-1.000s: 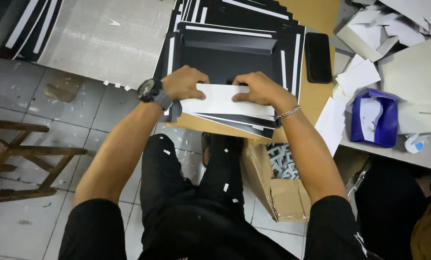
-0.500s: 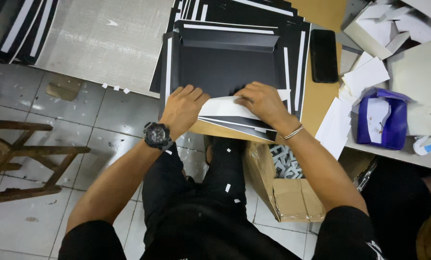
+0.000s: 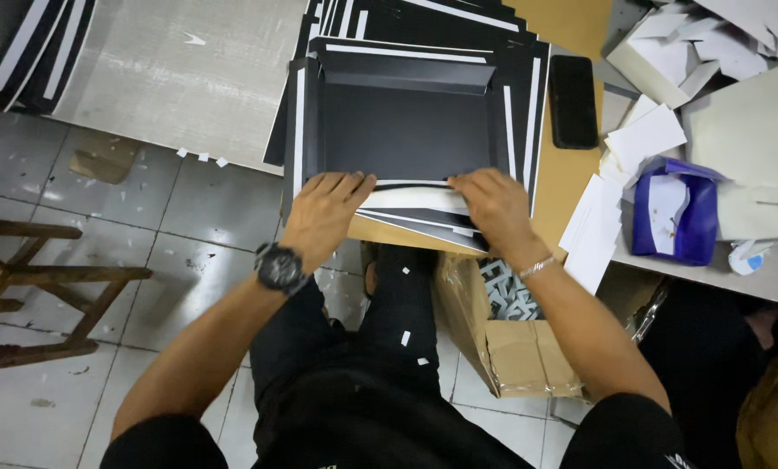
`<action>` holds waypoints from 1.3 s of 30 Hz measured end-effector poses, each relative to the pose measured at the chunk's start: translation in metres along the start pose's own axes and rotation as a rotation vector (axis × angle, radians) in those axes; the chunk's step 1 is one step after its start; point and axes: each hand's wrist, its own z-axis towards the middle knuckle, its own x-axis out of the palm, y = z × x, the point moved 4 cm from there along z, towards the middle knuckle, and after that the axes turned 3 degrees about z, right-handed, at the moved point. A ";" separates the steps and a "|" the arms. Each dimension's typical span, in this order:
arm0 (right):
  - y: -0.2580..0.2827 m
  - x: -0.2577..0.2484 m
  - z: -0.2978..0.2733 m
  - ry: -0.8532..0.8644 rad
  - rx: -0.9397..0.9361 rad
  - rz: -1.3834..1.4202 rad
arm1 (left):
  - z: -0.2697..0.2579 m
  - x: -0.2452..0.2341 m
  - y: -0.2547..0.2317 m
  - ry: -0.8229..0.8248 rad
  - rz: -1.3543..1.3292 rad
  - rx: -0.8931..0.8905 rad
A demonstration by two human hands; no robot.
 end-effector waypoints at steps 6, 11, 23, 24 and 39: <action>0.059 -0.062 -0.019 0.204 0.128 0.173 | -0.029 -0.044 -0.014 -0.063 0.100 0.178; 0.072 -0.059 -0.002 0.137 0.200 0.072 | -0.029 0.029 0.023 -0.125 -0.055 0.209; 0.145 -0.028 0.062 0.179 0.132 0.199 | -0.035 0.054 0.033 -0.088 0.011 0.211; 0.138 -0.028 0.061 0.178 0.144 0.202 | -0.033 0.051 0.034 -0.105 0.012 0.206; 0.030 -0.049 -0.041 0.009 0.429 -0.075 | -0.030 0.043 0.032 -0.130 0.024 0.154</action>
